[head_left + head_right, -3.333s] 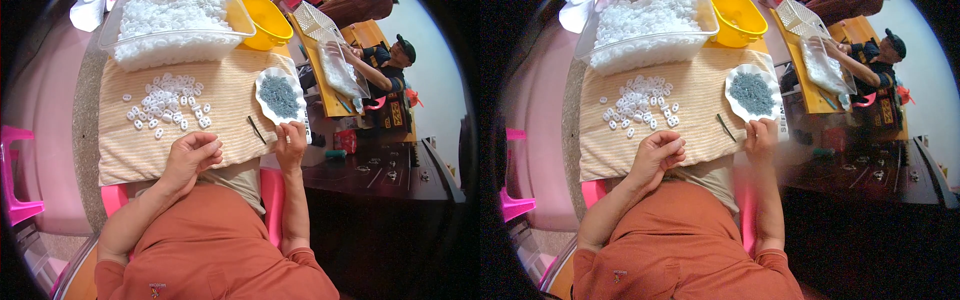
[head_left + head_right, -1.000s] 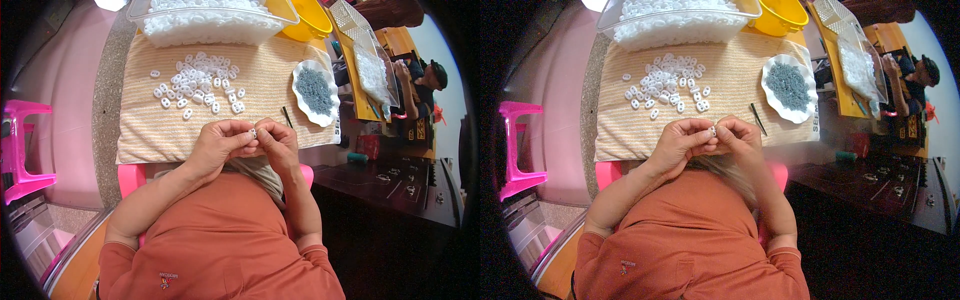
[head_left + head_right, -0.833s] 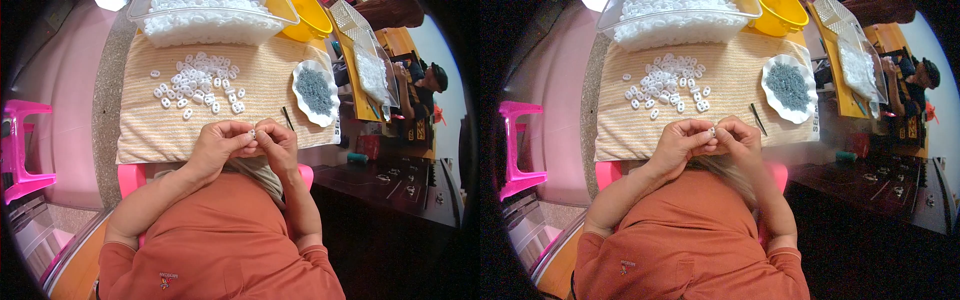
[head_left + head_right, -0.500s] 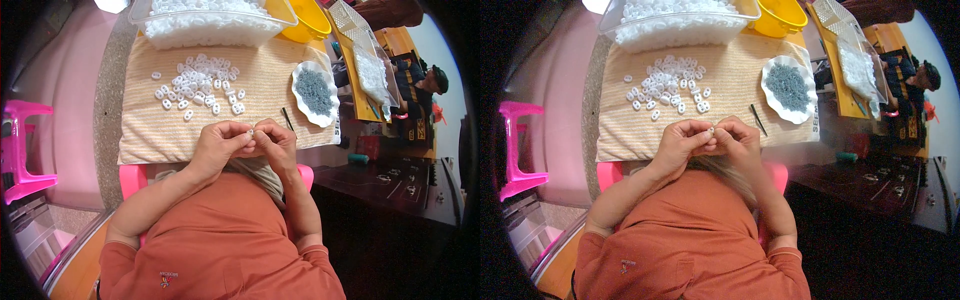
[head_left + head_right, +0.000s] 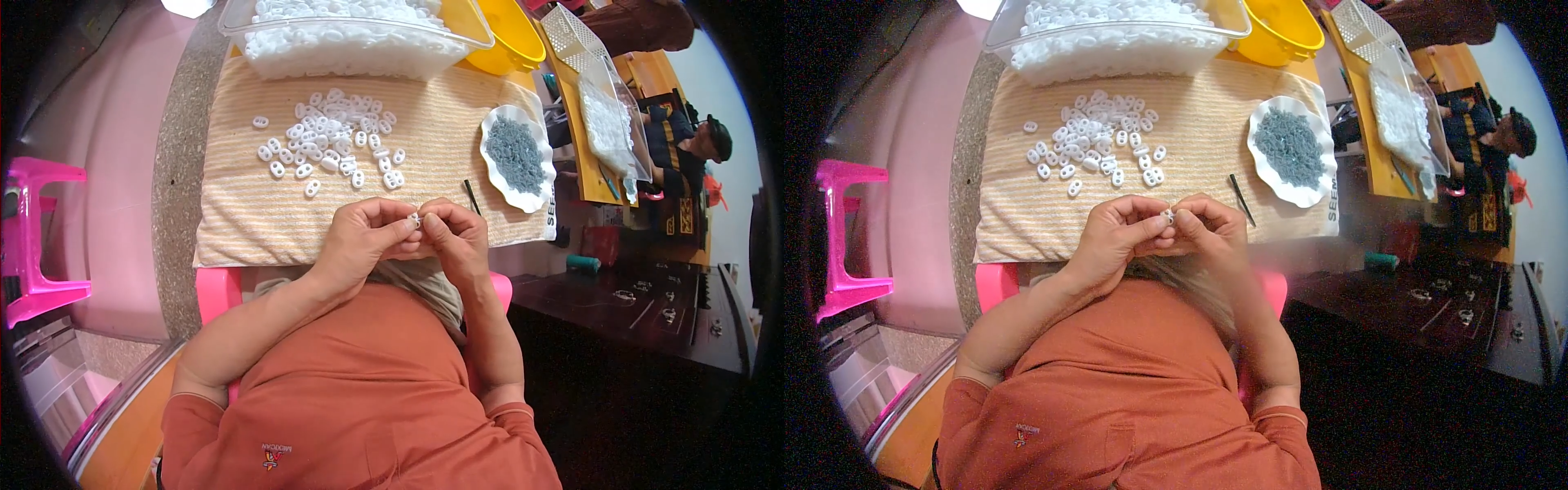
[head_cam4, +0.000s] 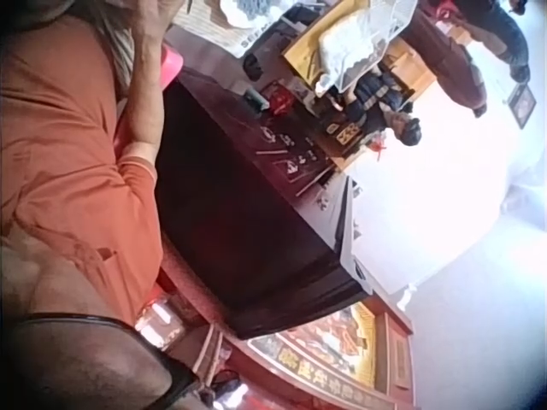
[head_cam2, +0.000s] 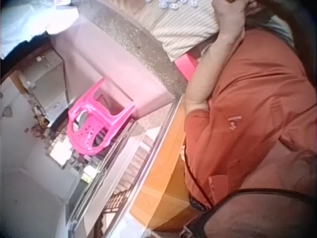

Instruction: Assembling small white plastic components by manually inserting tiny black pins.

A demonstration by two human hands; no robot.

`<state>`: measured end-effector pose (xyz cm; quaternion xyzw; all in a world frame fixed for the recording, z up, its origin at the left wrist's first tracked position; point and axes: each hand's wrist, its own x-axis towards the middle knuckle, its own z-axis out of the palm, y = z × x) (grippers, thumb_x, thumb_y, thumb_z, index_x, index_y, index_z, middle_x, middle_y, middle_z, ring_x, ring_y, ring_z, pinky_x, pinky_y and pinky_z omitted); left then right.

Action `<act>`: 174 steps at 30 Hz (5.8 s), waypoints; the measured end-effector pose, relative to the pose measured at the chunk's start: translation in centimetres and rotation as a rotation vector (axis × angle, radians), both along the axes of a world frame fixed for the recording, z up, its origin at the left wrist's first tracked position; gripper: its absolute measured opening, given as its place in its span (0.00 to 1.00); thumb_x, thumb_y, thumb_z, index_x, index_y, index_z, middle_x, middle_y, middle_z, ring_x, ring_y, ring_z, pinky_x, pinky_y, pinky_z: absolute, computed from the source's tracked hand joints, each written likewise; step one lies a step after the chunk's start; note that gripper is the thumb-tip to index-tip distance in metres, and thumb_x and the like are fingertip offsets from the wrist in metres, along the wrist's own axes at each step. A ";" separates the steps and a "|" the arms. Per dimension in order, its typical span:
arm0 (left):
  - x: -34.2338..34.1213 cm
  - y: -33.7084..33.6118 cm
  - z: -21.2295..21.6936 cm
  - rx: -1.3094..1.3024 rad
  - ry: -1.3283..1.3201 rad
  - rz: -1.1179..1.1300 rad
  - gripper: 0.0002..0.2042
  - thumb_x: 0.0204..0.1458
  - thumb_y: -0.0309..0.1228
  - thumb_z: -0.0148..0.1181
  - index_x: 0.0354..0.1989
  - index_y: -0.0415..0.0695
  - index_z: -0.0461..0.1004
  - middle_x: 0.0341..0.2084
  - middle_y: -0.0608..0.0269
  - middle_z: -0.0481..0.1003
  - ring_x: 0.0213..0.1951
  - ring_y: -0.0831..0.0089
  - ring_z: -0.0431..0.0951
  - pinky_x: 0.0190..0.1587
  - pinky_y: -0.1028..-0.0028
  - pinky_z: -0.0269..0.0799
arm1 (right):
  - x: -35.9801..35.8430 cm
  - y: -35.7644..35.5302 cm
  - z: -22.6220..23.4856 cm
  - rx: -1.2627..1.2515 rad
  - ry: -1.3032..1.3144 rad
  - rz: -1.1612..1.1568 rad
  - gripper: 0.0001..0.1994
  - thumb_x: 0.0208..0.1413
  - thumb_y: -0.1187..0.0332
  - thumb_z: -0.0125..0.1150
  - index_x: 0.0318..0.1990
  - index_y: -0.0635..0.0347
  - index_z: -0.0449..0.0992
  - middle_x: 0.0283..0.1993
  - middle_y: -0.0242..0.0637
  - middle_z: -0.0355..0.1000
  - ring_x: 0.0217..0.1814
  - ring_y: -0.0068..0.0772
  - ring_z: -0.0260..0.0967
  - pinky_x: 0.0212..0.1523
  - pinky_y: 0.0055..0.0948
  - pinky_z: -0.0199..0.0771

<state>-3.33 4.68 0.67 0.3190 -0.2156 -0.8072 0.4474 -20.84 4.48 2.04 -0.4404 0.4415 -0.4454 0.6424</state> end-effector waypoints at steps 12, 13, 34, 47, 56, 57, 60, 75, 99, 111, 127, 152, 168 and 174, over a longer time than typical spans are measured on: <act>-0.2 0.2 0.2 0.001 -0.020 0.023 0.08 0.55 0.22 0.58 0.42 0.35 0.73 0.32 0.60 0.78 0.34 0.77 0.79 0.40 0.78 0.78 | 0.5 0.4 -0.4 -0.146 0.242 -0.011 0.06 0.61 0.71 0.55 0.35 0.65 0.73 0.31 0.27 0.72 0.33 0.13 0.67 0.33 0.15 0.70; -0.2 0.3 0.1 0.000 -0.020 0.026 0.08 0.55 0.22 0.58 0.42 0.35 0.73 0.32 0.60 0.78 0.34 0.77 0.79 0.40 0.78 0.78 | 0.7 0.4 -0.3 -0.155 0.239 -0.014 0.06 0.61 0.71 0.55 0.35 0.65 0.74 0.31 0.27 0.72 0.33 0.13 0.67 0.33 0.15 0.70; 0.8 -0.3 1.4 -0.025 0.074 0.268 0.08 0.55 0.21 0.58 0.43 0.37 0.73 0.33 0.60 0.77 0.35 0.74 0.79 0.40 0.75 0.80 | 1.0 -3.8 0.1 -0.650 0.646 0.036 0.08 0.51 0.76 0.61 0.39 0.61 0.77 0.32 0.38 0.71 0.31 0.32 0.70 0.30 0.26 0.69; 1.3 -0.9 0.8 0.009 0.097 0.309 0.08 0.54 0.21 0.58 0.42 0.38 0.73 0.32 0.61 0.76 0.34 0.74 0.79 0.40 0.75 0.79 | 2.8 -4.4 0.6 -0.835 1.352 0.108 0.15 0.45 0.71 0.61 0.43 0.54 0.75 0.34 0.35 0.69 0.30 0.41 0.73 0.27 0.36 0.72; 1.3 -0.9 0.7 0.035 0.082 0.312 0.08 0.54 0.21 0.58 0.43 0.38 0.72 0.32 0.61 0.76 0.34 0.74 0.79 0.39 0.75 0.80 | 2.7 -4.3 1.0 -0.931 1.419 0.183 0.09 0.47 0.68 0.57 0.38 0.54 0.72 0.31 0.37 0.65 0.30 0.39 0.72 0.26 0.37 0.74; 1.3 -0.9 0.7 0.031 0.084 0.311 0.08 0.54 0.21 0.58 0.43 0.37 0.72 0.32 0.61 0.76 0.34 0.75 0.78 0.39 0.76 0.79 | 2.6 -4.4 0.7 -0.940 1.422 0.184 0.11 0.47 0.69 0.57 0.41 0.54 0.73 0.31 0.37 0.66 0.28 0.40 0.72 0.26 0.36 0.73; 1.2 -0.9 0.7 0.031 0.089 0.305 0.08 0.54 0.22 0.59 0.42 0.37 0.73 0.33 0.61 0.76 0.34 0.75 0.78 0.40 0.76 0.78 | 2.2 -4.4 0.3 -0.937 1.451 0.180 0.14 0.48 0.71 0.57 0.45 0.54 0.74 0.32 0.37 0.66 0.28 0.40 0.72 0.26 0.35 0.72; 1.4 -0.9 0.8 0.042 0.096 0.315 0.08 0.54 0.22 0.58 0.43 0.36 0.72 0.33 0.61 0.76 0.34 0.76 0.78 0.40 0.76 0.78 | 1.7 -4.4 1.9 -0.865 1.277 0.254 0.09 0.46 0.67 0.60 0.38 0.50 0.74 0.34 0.36 0.68 0.35 0.41 0.71 0.34 0.39 0.72; 1.5 -1.0 0.7 0.056 0.107 0.330 0.08 0.55 0.21 0.57 0.43 0.38 0.72 0.32 0.60 0.77 0.34 0.75 0.79 0.39 0.76 0.80 | 2.4 -3.8 0.8 -0.886 1.180 0.211 0.15 0.41 0.73 0.62 0.40 0.53 0.77 0.41 0.35 0.70 0.41 0.42 0.68 0.41 0.37 0.70; 1.6 -1.1 0.5 0.059 0.107 0.341 0.08 0.55 0.21 0.57 0.43 0.37 0.72 0.33 0.59 0.77 0.34 0.74 0.79 0.38 0.76 0.80 | 2.7 -3.7 1.1 -0.847 1.175 0.242 0.18 0.40 0.74 0.62 0.43 0.51 0.78 0.44 0.33 0.69 0.44 0.41 0.66 0.44 0.37 0.69; 1.7 -1.2 0.8 0.064 0.110 0.345 0.08 0.55 0.21 0.57 0.43 0.37 0.71 0.32 0.60 0.76 0.34 0.75 0.79 0.39 0.77 0.80 | 3.1 -3.9 0.5 -0.854 0.968 0.165 0.12 0.46 0.76 0.61 0.40 0.59 0.74 0.39 0.40 0.71 0.42 0.46 0.69 0.43 0.39 0.70; 2.0 -1.6 0.4 0.104 0.108 0.350 0.08 0.55 0.21 0.57 0.43 0.38 0.72 0.34 0.59 0.77 0.34 0.75 0.79 0.39 0.76 0.80 | 3.2 -4.1 1.0 -1.015 1.277 0.369 0.16 0.44 0.70 0.57 0.44 0.60 0.72 0.39 0.37 0.67 0.39 0.39 0.64 0.41 0.34 0.66; 2.3 -2.0 1.2 0.139 0.074 0.321 0.08 0.55 0.21 0.58 0.42 0.37 0.72 0.33 0.60 0.76 0.35 0.75 0.78 0.40 0.76 0.78 | 2.2 -4.6 2.3 -0.696 1.005 0.334 0.20 0.41 0.79 0.57 0.47 0.63 0.72 0.41 0.44 0.69 0.42 0.47 0.69 0.42 0.37 0.70; 2.4 -2.1 1.2 0.156 0.067 0.313 0.08 0.55 0.22 0.58 0.43 0.36 0.72 0.32 0.61 0.75 0.35 0.75 0.78 0.40 0.77 0.77 | 2.3 -5.0 1.7 -0.753 0.949 0.274 0.18 0.41 0.81 0.57 0.45 0.64 0.73 0.38 0.45 0.71 0.39 0.49 0.72 0.38 0.36 0.73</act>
